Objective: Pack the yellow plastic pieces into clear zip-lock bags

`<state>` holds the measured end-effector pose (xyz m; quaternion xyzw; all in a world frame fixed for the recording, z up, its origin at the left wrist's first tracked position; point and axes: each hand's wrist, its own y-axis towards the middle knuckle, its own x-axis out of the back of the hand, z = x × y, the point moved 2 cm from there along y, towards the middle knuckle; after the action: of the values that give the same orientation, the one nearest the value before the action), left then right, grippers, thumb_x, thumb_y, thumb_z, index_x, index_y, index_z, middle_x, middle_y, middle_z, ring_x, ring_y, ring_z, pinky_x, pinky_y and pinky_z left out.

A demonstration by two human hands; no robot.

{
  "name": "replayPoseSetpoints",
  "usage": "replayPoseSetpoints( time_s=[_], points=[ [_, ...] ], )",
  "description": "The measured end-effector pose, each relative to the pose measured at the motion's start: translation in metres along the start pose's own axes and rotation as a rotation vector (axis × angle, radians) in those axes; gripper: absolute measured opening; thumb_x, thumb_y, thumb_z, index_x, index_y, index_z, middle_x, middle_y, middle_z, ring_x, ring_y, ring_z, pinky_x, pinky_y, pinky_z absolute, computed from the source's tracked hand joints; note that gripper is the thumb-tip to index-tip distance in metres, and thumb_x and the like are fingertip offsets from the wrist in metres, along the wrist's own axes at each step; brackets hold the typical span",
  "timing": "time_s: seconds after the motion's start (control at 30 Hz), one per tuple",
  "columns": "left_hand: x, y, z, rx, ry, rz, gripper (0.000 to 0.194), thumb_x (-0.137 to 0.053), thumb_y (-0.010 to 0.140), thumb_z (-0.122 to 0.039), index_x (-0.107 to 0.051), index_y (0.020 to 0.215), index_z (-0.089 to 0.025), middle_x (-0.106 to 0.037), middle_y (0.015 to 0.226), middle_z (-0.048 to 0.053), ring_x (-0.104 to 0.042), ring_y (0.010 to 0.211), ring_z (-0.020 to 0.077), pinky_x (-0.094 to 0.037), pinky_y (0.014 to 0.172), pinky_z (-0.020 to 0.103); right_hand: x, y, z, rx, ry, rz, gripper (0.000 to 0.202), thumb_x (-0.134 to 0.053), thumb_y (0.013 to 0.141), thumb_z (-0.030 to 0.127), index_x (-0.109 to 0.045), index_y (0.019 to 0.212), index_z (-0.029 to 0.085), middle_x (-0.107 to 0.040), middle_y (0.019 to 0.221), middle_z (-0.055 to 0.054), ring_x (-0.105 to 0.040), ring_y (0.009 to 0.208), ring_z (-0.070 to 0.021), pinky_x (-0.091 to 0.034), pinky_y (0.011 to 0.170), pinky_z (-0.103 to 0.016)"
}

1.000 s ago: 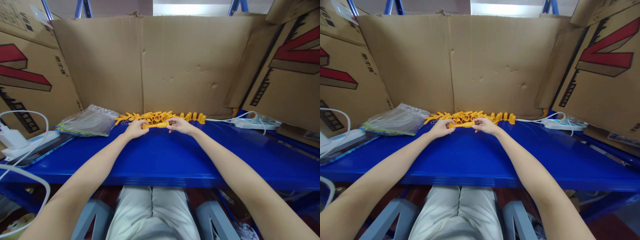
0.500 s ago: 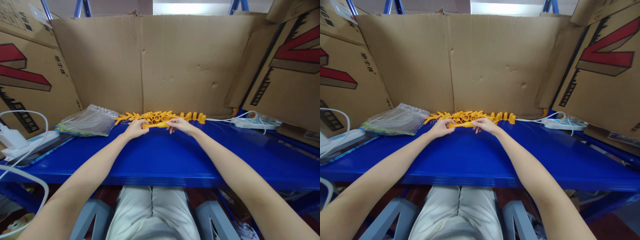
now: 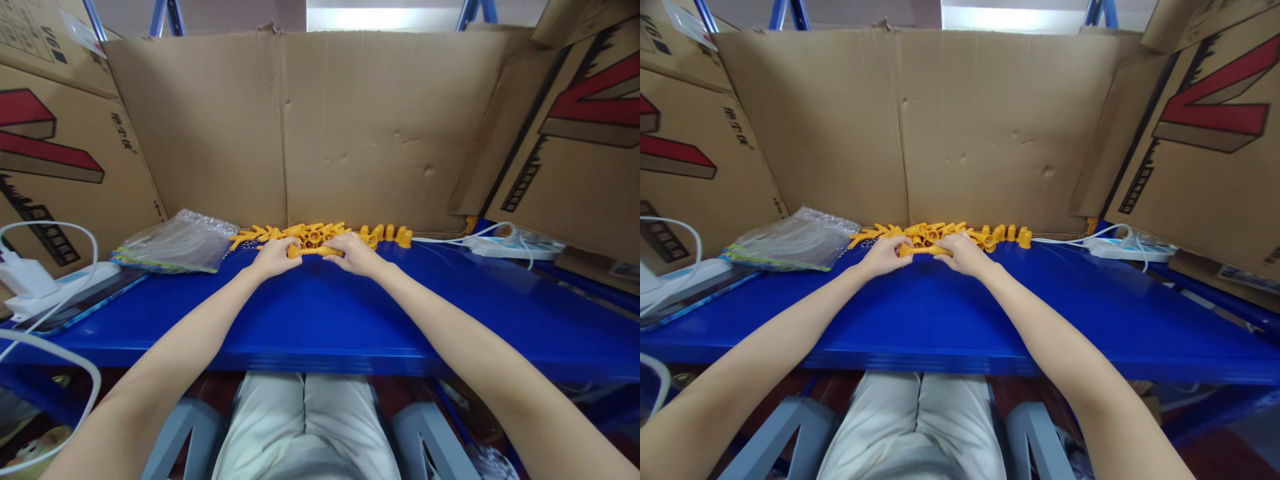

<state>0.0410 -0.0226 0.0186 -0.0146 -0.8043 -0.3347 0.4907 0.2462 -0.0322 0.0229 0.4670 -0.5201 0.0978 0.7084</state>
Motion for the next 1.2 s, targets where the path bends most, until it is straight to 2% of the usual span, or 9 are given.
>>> replayPoseSetpoints(
  time_s=[0.17, 0.33, 0.43, 0.6, 0.7, 0.8, 0.97, 1.1, 1.2],
  points=[
    [-0.001, 0.0, -0.004, -0.019, 0.074, -0.065, 0.026, -0.058, 0.068, -0.028, -0.066, 0.091, -0.019, -0.062, 0.066, 0.001, -0.057, 0.063, 0.0176, -0.042, 0.064, 0.028, -0.001, 0.001, -0.006, -0.182, 0.277, 0.019, 0.034, -0.052, 0.085, 0.043, -0.068, 0.089, 0.013, -0.068, 0.081, -0.006, -0.058, 0.071, -0.0159, -0.04, 0.066, -0.027],
    [-0.004, -0.001, -0.005, -0.053, 0.068, -0.036, 0.025, -0.059, 0.066, -0.027, -0.066, 0.089, -0.019, -0.062, 0.065, 0.0, -0.057, 0.063, 0.0168, -0.042, 0.064, 0.028, -0.005, 0.0, -0.016, -0.264, 0.458, 0.186, 0.045, -0.052, 0.081, 0.053, -0.069, 0.081, 0.011, -0.063, 0.067, -0.003, -0.053, 0.058, -0.0123, -0.04, 0.057, -0.024],
    [-0.005, 0.001, -0.006, -0.025, 0.002, 0.026, 0.023, -0.059, 0.066, -0.025, -0.065, 0.087, -0.017, -0.059, 0.059, -0.001, -0.055, 0.059, 0.0157, -0.042, 0.062, 0.027, -0.008, -0.001, -0.02, -0.288, 0.437, 0.179, 0.04, -0.055, 0.081, 0.049, -0.069, 0.085, 0.012, -0.067, 0.075, -0.006, -0.059, 0.067, -0.0154, -0.045, 0.065, -0.027],
    [-0.005, 0.002, -0.004, 0.105, -0.129, 0.116, 0.023, -0.058, 0.067, -0.024, -0.064, 0.087, -0.015, -0.055, 0.052, -0.003, -0.051, 0.052, 0.014, -0.04, 0.056, 0.026, -0.009, 0.0, -0.016, -0.163, 0.212, 0.013, 0.041, -0.072, 0.07, 0.032, -0.061, 0.105, 0.014, -0.065, 0.109, -0.012, -0.06, 0.099, -0.0223, -0.044, 0.087, -0.035],
    [-0.005, 0.002, -0.001, 0.137, -0.183, 0.121, 0.022, -0.058, 0.067, -0.023, -0.063, 0.087, -0.015, -0.052, 0.05, -0.005, -0.049, 0.048, 0.0124, -0.038, 0.053, 0.025, -0.007, 0.001, -0.011, -0.079, 0.094, -0.005, 0.029, -0.067, 0.075, 0.024, -0.06, 0.1, 0.012, -0.066, 0.102, -0.013, -0.061, 0.093, -0.0225, -0.044, 0.081, -0.034],
    [-0.004, 0.002, 0.0, 0.072, -0.109, 0.08, 0.021, -0.059, 0.066, -0.023, -0.064, 0.085, -0.016, -0.054, 0.051, -0.004, -0.052, 0.052, 0.0129, -0.04, 0.056, 0.024, -0.004, 0.001, -0.007, -0.03, 0.06, -0.002, 0.017, -0.061, 0.08, 0.025, -0.062, 0.091, 0.011, -0.067, 0.091, -0.011, -0.061, 0.084, -0.021, -0.043, 0.076, -0.032],
    [-0.001, 0.0, -0.005, -0.013, 0.123, -0.03, 0.027, -0.06, 0.066, -0.027, -0.066, 0.092, -0.02, -0.064, 0.068, 0.0, -0.059, 0.066, 0.0177, -0.042, 0.066, 0.027, -0.002, -0.002, -0.008, -0.152, 0.23, 0.022, 0.026, -0.058, 0.082, 0.037, -0.064, 0.089, 0.013, -0.067, 0.084, -0.008, -0.06, 0.075, -0.0182, -0.042, 0.072, -0.029],
    [-0.002, 0.0, -0.008, -0.016, 0.142, -0.036, 0.029, -0.059, 0.067, -0.029, -0.066, 0.094, -0.02, -0.065, 0.069, 0.001, -0.06, 0.067, 0.019, -0.042, 0.066, 0.028, -0.007, -0.002, -0.015, -0.267, 0.425, 0.128, 0.037, -0.052, 0.082, 0.048, -0.063, 0.079, 0.013, -0.065, 0.074, -0.006, -0.059, 0.067, -0.0166, -0.044, 0.065, -0.028],
    [-0.004, 0.002, -0.008, 0.02, 0.091, -0.035, 0.027, -0.06, 0.066, -0.028, -0.067, 0.091, -0.02, -0.062, 0.064, 0.0, -0.058, 0.064, 0.0179, -0.041, 0.063, 0.027, -0.01, -0.002, -0.02, -0.247, 0.436, 0.052, 0.034, -0.056, 0.08, 0.046, -0.062, 0.087, 0.014, -0.066, 0.086, -0.008, -0.061, 0.079, -0.0191, -0.046, 0.074, -0.032]
  ],
)
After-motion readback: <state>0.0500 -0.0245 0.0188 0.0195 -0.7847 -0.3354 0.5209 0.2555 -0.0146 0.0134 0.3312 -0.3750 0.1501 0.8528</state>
